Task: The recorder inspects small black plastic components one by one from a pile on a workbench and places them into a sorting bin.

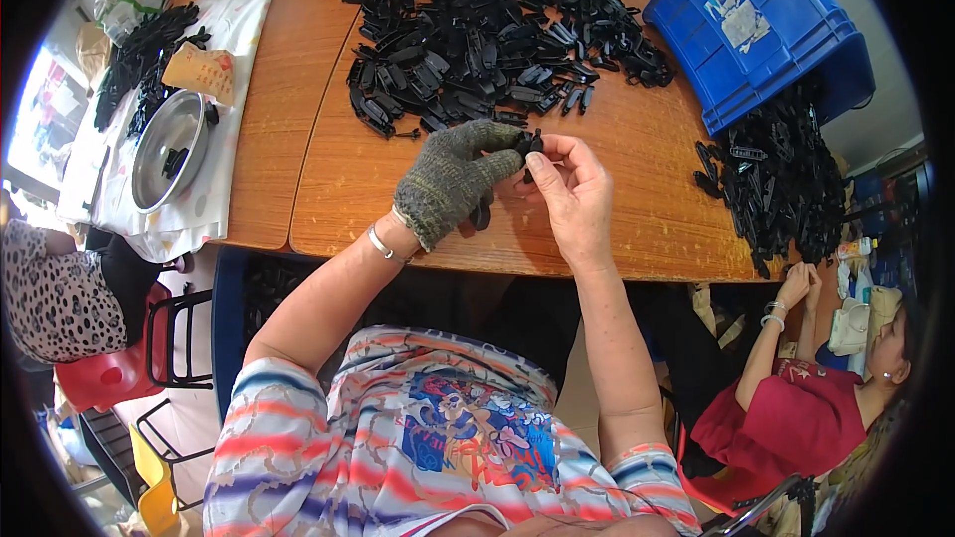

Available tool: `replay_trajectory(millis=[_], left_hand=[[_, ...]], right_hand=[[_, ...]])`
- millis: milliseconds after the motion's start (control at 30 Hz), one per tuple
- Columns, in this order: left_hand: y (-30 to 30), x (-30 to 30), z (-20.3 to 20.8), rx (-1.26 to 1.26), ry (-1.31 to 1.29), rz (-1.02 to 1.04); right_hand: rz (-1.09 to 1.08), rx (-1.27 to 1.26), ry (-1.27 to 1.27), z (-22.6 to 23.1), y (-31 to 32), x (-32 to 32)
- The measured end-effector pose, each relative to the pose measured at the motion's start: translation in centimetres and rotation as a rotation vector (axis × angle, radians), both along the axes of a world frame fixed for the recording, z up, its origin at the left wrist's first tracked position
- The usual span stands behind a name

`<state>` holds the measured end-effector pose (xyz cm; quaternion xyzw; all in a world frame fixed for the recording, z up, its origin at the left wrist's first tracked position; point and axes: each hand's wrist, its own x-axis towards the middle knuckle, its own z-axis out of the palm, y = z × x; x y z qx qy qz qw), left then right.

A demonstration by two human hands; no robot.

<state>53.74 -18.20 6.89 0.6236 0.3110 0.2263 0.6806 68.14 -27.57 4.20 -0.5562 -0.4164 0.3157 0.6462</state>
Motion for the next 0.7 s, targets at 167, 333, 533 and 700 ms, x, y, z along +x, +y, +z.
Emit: replay_trajectory(millis=[167, 333, 533, 700], left_hand=[[0.7, 0.0, -1.4, -0.093, -0.15, 0.046], [0.3, -0.2, -0.6, -0.085, -0.155, -0.012], [0.4, -0.3, -0.6, -0.083, -0.127, -0.01], [0.2, -0.3, -1.1, -0.092, -0.134, -0.014]], right_hand=[[-0.031, 0.052, -0.064, -0.3, -0.1, 0.2], [-0.096, 0.062, -0.291, -0.3, -0.2, -0.1], [-0.112, 0.091, -0.378, 0.0, 0.0, -0.3], [-0.163, 0.134, -0.499, -1.2, 0.1, -0.2]])
